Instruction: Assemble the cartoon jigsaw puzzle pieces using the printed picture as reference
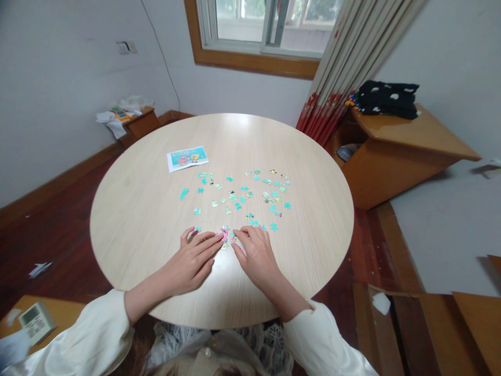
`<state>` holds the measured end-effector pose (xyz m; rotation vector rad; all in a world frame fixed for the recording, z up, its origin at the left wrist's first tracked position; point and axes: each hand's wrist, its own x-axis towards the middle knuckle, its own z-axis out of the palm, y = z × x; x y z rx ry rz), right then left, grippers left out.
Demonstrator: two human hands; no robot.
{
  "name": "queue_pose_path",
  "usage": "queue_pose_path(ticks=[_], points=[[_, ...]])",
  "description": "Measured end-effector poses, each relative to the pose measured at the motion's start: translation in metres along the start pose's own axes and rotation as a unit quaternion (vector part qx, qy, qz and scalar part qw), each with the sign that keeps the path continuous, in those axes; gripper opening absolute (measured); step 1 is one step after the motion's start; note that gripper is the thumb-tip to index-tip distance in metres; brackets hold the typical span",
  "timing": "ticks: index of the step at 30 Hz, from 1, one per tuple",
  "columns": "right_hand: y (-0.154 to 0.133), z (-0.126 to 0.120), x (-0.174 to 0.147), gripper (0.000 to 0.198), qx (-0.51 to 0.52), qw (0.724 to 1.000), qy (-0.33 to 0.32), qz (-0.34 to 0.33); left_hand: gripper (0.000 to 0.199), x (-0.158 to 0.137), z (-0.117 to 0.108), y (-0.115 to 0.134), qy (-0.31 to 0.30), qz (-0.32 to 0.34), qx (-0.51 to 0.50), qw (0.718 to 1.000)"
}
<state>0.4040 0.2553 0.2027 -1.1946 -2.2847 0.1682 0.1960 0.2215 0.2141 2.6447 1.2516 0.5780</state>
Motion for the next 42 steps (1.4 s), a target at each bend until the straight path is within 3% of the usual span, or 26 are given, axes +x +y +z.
queue_pose_path(ticks=[28, 35, 42], points=[[0.003, 0.0, -0.001, 0.018, 0.002, 0.999, 0.026, 0.02, 0.037, 0.001, 0.0, 0.001, 0.058, 0.018, 0.005, 0.998], [0.014, -0.01, -0.002, 0.02, 0.058, 0.992, 0.069, 0.088, 0.03, -0.001, -0.002, -0.002, 0.157, -0.015, -0.018, 0.987], [0.018, -0.019, -0.009, 0.018, 0.089, 0.99, 0.06, 0.095, 0.024, -0.001, -0.002, -0.003, 0.181, -0.057, -0.027, 0.981]])
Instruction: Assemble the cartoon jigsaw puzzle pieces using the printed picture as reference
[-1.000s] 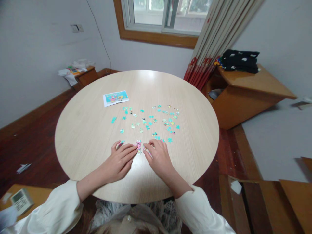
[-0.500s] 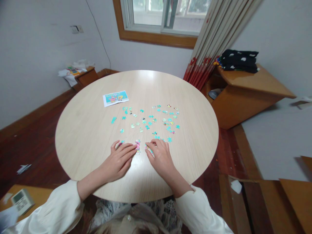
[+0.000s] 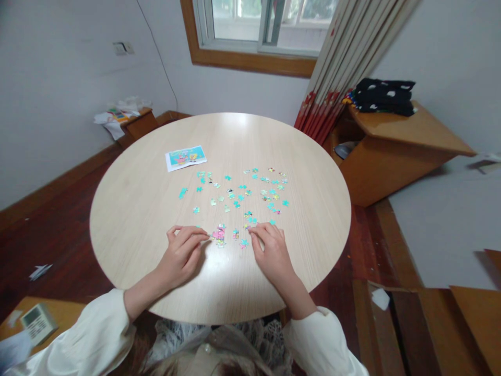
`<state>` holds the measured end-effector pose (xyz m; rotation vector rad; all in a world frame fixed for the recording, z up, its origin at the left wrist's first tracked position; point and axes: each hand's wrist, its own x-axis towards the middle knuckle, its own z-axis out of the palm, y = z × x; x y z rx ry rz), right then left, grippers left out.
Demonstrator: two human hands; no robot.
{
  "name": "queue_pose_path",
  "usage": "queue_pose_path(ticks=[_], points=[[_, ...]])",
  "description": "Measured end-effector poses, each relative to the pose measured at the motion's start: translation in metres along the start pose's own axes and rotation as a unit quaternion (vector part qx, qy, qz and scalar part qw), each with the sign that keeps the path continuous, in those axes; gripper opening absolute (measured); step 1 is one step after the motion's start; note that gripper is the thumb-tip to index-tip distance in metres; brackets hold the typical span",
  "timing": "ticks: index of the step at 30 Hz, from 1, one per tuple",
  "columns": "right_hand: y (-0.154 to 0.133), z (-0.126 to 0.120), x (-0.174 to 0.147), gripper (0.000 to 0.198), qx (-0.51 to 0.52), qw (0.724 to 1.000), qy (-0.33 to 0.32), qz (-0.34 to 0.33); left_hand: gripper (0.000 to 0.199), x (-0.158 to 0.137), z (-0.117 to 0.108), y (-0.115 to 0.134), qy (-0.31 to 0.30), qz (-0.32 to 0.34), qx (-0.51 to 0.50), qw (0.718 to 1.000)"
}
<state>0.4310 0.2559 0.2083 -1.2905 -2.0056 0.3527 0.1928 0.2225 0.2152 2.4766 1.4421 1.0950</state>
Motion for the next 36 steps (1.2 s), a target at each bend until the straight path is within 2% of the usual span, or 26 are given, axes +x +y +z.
queue_pose_path(ticks=[7, 11, 15, 21, 30, 36], points=[[-0.004, -0.002, -0.007, 0.015, -0.006, 0.999, -0.035, -0.012, 0.018, 0.002, -0.006, -0.006, 0.02, -0.094, 0.046, 0.994], [-0.003, -0.003, -0.007, 0.015, -0.007, 0.999, -0.032, -0.016, 0.014, 0.001, -0.012, -0.016, -0.015, -0.129, 0.085, 0.988], [-0.004, -0.001, -0.006, 0.016, -0.015, 0.999, -0.031, -0.023, 0.016, -0.004, -0.016, -0.026, -0.046, -0.131, 0.091, 0.986], [-0.004, -0.002, -0.005, 0.02, -0.019, 0.999, -0.024, -0.017, 0.019, -0.008, -0.019, -0.037, -0.035, -0.096, 0.085, 0.991], [0.028, -0.022, -0.005, 0.024, -0.081, 0.996, 0.022, 0.019, 0.02, -0.008, -0.016, -0.035, -0.051, -0.077, 0.085, 0.992], [0.035, -0.021, -0.005, 0.019, -0.08, 0.996, 0.03, 0.023, 0.02, -0.004, -0.019, -0.038, -0.072, -0.074, 0.093, 0.99]])
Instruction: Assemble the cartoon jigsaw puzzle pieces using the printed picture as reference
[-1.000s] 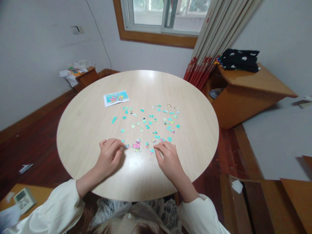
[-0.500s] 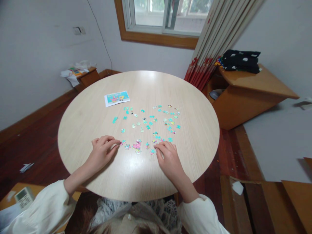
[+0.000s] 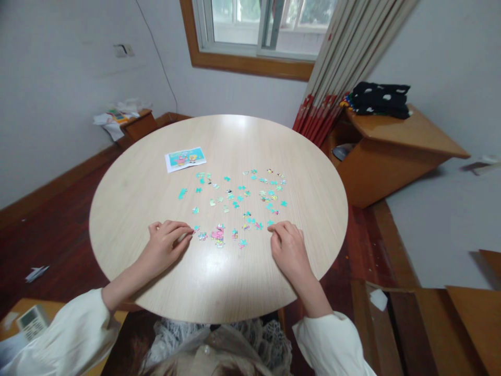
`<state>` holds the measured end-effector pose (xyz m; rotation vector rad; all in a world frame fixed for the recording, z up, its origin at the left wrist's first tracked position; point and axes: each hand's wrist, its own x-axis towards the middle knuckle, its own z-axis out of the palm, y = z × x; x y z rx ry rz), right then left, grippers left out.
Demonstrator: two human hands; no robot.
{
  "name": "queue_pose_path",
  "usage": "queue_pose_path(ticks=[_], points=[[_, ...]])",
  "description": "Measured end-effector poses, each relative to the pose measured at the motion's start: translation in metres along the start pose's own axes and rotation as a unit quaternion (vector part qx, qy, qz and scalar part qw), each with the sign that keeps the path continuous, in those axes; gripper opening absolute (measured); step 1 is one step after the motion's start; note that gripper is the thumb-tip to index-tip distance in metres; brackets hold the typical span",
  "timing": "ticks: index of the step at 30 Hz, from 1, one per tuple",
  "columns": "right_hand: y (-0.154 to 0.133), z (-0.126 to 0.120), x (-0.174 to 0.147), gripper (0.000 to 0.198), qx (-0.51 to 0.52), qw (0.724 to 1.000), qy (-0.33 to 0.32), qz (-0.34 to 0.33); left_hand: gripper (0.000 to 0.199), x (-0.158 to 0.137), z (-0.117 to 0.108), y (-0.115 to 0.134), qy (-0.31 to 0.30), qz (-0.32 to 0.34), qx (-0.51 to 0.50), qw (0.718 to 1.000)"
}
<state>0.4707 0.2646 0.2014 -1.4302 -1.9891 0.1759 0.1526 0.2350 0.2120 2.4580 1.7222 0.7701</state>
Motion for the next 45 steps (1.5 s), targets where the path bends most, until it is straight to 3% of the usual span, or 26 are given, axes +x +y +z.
queue_pose_path(ticks=[3, 7, 12, 15, 23, 26, 29, 32, 35, 40, 45], points=[[-0.001, 0.004, 0.0, 0.019, 0.006, 1.0, 0.01, -0.001, 0.025, 0.021, -0.009, -0.015, -0.026, -0.017, 0.014, 0.999], [-0.002, 0.008, 0.0, 0.02, 0.009, 1.0, 0.022, -0.006, 0.044, 0.074, -0.018, -0.051, -0.062, -0.058, 0.062, 0.994], [-0.002, 0.01, -0.001, 0.023, 0.004, 1.0, 0.011, -0.024, 0.057, 0.12, -0.01, -0.099, -0.156, -0.13, 0.114, 0.972], [-0.002, 0.012, -0.002, 0.026, -0.01, 0.999, -0.003, -0.039, 0.057, 0.114, -0.003, -0.12, -0.193, -0.16, 0.122, 0.96], [-0.001, 0.015, 0.001, 0.029, -0.032, 0.997, -0.018, -0.066, 0.055, 0.062, -0.02, -0.14, -0.153, -0.126, 0.139, 0.97], [-0.001, 0.017, 0.003, 0.03, -0.034, 0.997, -0.021, -0.064, 0.056, 0.078, -0.023, -0.143, -0.139, -0.118, 0.141, 0.973], [-0.003, 0.017, 0.003, 0.029, -0.033, 0.998, -0.017, -0.059, 0.059, 0.112, -0.016, -0.143, -0.141, -0.102, 0.126, 0.977], [-0.004, 0.017, 0.002, 0.028, -0.031, 0.998, -0.007, -0.053, 0.06, 0.142, -0.002, -0.141, -0.157, -0.141, 0.118, 0.97], [-0.004, 0.017, 0.001, 0.027, -0.03, 0.998, -0.005, -0.05, 0.059, 0.151, 0.008, -0.143, -0.177, -0.162, 0.121, 0.963], [-0.003, 0.018, 0.002, 0.027, -0.028, 0.998, 0.003, -0.055, 0.058, 0.125, 0.001, -0.158, -0.146, -0.159, 0.146, 0.965], [0.0, 0.018, 0.001, 0.026, -0.018, 0.998, 0.006, -0.064, 0.059, 0.064, -0.024, -0.167, -0.138, -0.162, 0.156, 0.965]])
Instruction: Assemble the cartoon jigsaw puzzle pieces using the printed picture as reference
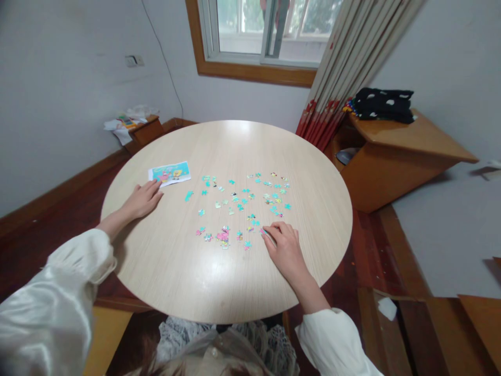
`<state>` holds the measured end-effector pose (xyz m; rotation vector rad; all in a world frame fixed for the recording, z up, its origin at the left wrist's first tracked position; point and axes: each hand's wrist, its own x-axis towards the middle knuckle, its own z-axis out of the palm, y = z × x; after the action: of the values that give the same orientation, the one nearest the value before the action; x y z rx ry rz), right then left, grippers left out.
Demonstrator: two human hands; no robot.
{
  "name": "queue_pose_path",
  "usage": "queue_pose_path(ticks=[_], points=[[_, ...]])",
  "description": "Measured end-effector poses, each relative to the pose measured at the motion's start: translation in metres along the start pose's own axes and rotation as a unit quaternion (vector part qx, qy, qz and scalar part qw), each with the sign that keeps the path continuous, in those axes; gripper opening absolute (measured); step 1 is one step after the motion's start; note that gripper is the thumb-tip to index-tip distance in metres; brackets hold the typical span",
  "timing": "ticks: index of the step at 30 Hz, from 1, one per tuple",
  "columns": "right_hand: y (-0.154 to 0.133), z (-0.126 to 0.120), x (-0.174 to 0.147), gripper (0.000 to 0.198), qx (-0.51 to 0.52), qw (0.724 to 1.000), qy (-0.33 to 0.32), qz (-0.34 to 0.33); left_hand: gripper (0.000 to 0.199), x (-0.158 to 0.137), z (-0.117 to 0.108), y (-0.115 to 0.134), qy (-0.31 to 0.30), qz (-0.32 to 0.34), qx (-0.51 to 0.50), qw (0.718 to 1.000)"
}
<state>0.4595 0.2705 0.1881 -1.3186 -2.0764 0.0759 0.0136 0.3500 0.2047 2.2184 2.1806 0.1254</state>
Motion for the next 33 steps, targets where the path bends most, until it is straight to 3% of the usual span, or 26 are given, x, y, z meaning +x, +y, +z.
queue_pose_path(ticks=[5, 11, 22, 27, 33], points=[[0.0, -0.001, 0.0, 0.026, 0.001, 1.0, -0.014, 0.004, 0.058, -0.076, 0.002, -0.015, 0.049, -0.02, -0.024, 0.998], [-0.001, -0.003, 0.003, 0.023, -0.021, 0.999, -0.044, -0.012, 0.059, -0.131, 0.01, 0.012, 0.111, 0.011, -0.054, 0.992], [0.007, -0.008, 0.009, 0.017, -0.027, 0.991, -0.055, -0.123, 0.042, -0.133, 0.002, 0.06, 0.172, 0.087, -0.037, 0.981], [0.005, -0.008, 0.014, 0.019, 0.016, 0.99, -0.061, -0.128, 0.042, -0.132, 0.005, 0.086, 0.142, 0.117, -0.023, 0.983], [0.004, -0.009, 0.02, 0.017, 0.035, 0.99, -0.042, -0.128, 0.041, -0.138, 0.009, 0.091, 0.134, 0.141, -0.026, 0.981]])
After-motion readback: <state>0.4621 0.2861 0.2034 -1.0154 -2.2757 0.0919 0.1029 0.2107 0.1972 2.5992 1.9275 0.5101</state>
